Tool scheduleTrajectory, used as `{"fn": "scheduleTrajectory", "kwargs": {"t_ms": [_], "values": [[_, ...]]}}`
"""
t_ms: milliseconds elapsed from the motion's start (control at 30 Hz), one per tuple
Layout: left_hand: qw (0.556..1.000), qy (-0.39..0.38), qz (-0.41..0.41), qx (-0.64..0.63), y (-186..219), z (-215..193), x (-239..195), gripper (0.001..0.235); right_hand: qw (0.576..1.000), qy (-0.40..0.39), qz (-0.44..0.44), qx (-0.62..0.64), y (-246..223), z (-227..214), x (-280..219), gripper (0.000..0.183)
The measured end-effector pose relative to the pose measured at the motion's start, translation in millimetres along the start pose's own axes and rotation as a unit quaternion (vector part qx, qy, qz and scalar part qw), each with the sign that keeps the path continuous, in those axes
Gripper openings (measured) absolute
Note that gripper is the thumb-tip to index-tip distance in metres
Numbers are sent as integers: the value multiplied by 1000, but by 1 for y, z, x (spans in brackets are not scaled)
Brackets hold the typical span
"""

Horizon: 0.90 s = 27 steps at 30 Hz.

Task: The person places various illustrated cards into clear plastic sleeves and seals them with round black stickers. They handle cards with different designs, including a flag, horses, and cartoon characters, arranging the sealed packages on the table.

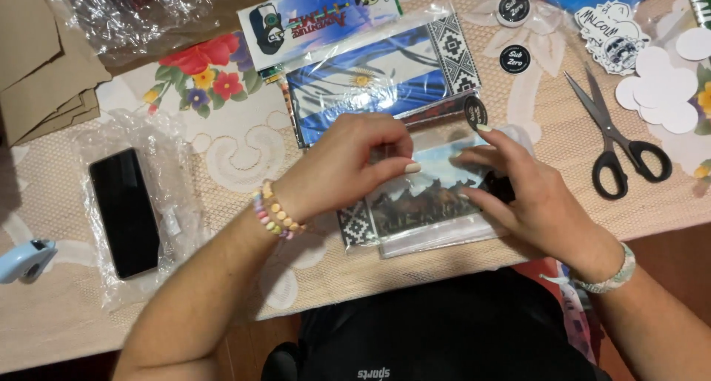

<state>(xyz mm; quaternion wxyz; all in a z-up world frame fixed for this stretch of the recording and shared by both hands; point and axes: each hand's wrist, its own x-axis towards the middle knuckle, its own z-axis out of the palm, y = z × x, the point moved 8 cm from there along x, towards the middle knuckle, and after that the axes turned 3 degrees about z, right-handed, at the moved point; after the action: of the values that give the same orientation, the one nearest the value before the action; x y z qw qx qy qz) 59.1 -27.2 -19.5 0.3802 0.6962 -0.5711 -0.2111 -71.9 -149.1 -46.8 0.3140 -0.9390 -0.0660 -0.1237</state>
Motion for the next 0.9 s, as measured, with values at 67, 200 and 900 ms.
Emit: {"fn": "scheduleTrajectory", "kwargs": {"t_ms": [67,200,900], "values": [[998,1,-29,62,-2,12,10,20,999,20,1,37,1,-3,-1,82],[994,-26,-29,105,-10,42,13,17,997,12,27,77,8,-1,-3,89],[914,72,298,265,52,58,-25,5,998,-48,16,48,15,-5,-14,93]]}}
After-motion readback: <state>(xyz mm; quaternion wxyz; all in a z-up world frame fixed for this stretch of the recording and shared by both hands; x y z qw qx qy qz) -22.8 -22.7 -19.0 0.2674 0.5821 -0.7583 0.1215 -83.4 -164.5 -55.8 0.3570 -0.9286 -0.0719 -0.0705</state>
